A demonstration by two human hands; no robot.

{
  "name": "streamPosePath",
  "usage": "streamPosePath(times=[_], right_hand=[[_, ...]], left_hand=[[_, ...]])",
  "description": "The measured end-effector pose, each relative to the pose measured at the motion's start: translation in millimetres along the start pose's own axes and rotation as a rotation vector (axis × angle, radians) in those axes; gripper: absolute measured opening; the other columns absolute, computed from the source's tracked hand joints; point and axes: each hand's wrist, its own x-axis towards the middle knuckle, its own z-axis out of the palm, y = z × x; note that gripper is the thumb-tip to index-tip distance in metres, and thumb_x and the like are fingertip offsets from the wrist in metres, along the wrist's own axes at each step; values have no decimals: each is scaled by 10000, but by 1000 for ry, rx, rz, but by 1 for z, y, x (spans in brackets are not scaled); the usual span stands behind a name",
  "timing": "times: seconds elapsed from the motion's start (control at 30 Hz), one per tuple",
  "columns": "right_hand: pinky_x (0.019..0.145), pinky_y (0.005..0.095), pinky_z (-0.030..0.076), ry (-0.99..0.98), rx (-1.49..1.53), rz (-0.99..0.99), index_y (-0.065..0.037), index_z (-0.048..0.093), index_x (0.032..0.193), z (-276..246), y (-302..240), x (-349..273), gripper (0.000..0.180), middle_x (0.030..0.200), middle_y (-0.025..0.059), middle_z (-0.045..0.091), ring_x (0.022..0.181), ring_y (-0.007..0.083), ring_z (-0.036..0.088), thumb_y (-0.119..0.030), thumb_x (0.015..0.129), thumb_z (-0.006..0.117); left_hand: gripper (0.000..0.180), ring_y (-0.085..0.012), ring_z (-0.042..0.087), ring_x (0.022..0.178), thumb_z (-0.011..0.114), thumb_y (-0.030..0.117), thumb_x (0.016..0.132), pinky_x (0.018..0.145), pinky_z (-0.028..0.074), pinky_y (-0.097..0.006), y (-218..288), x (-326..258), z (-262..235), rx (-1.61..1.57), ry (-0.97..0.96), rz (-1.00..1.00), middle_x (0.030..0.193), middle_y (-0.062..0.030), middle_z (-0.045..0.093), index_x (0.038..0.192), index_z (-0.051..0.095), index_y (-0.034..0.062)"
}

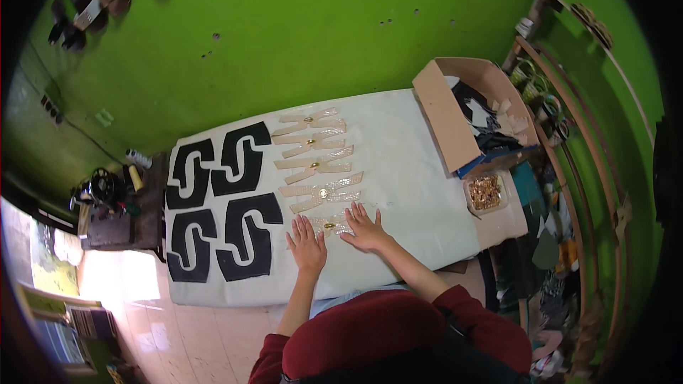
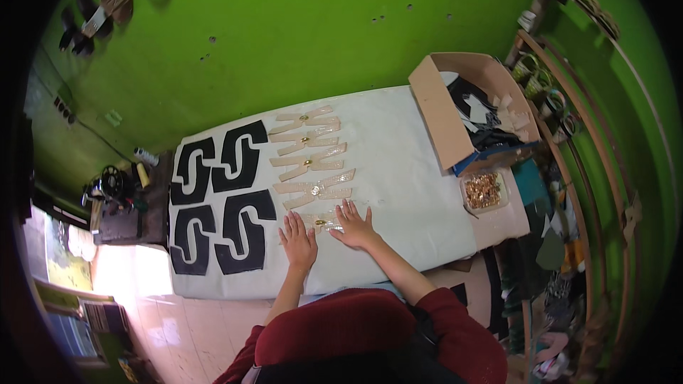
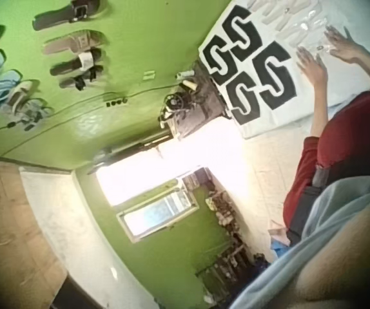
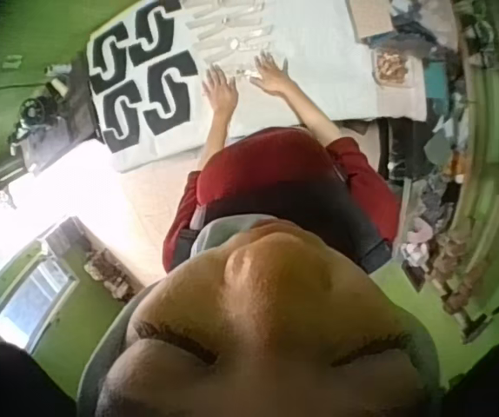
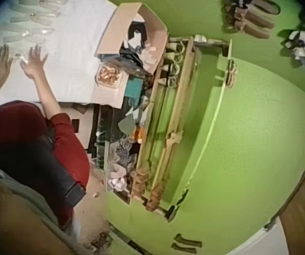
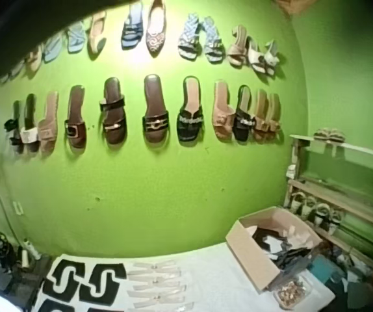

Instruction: Attaching metal buckles to patterned leather or synthetic shoe straps for assembly.

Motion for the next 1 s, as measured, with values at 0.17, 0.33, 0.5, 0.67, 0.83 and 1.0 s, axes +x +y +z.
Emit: streamPosePath(times=[0.17,0.33,0.5,0.67,0.83,1.0], right_hand=[[1056,628,94,363,75,-32,-52,268,1415,4,-6,-17,624,1502,167,162,1396,328,115,-435,936,378],[1054,622,115,525,151,-92,-39,331,1377,29,3,-35,552,1483,171,215,1384,347,150,-344,929,440],[1065,555,196,676,354,-107,-33,459,1285,32,40,-63,438,1437,189,308,1359,371,218,-227,897,521],[1069,457,266,880,506,-72,-23,524,1214,-14,84,-99,378,1380,195,395,1332,383,274,-131,853,558],[1030,406,351,937,536,-104,-35,593,1113,-46,142,-123,293,1281,158,513,1285,363,368,-76,824,565],[954,390,422,1036,538,-266,-34,639,970,-88,210,-137,188,1120,147,609,1159,324,509,-42,795,572]], left_hand=[[603,-322,110,1400,344,330,933,1101,41,-532,3,-3,-5,-39,-18,-15,1506,-170,160,1430,214,13],[609,-352,85,1399,399,295,922,1093,4,-552,7,-4,-10,-12,-54,-58,1503,-201,136,1432,213,20],[597,-370,60,1399,389,245,920,1032,-119,-616,15,-8,-20,-40,-8,-82,1499,-199,157,1430,196,2],[558,-383,27,1399,342,236,954,996,-144,-641,19,-5,-11,-129,212,-238,1509,-170,155,1429,185,-11],[554,-388,25,1398,388,250,954,1007,-103,-649,94,9,-18,-182,274,-217,1502,-176,174,1428,216,19],[573,-393,54,1394,472,258,911,1022,-74,-642,212,22,-2,-363,253,-58,1490,-199,196,1405,285,37]])
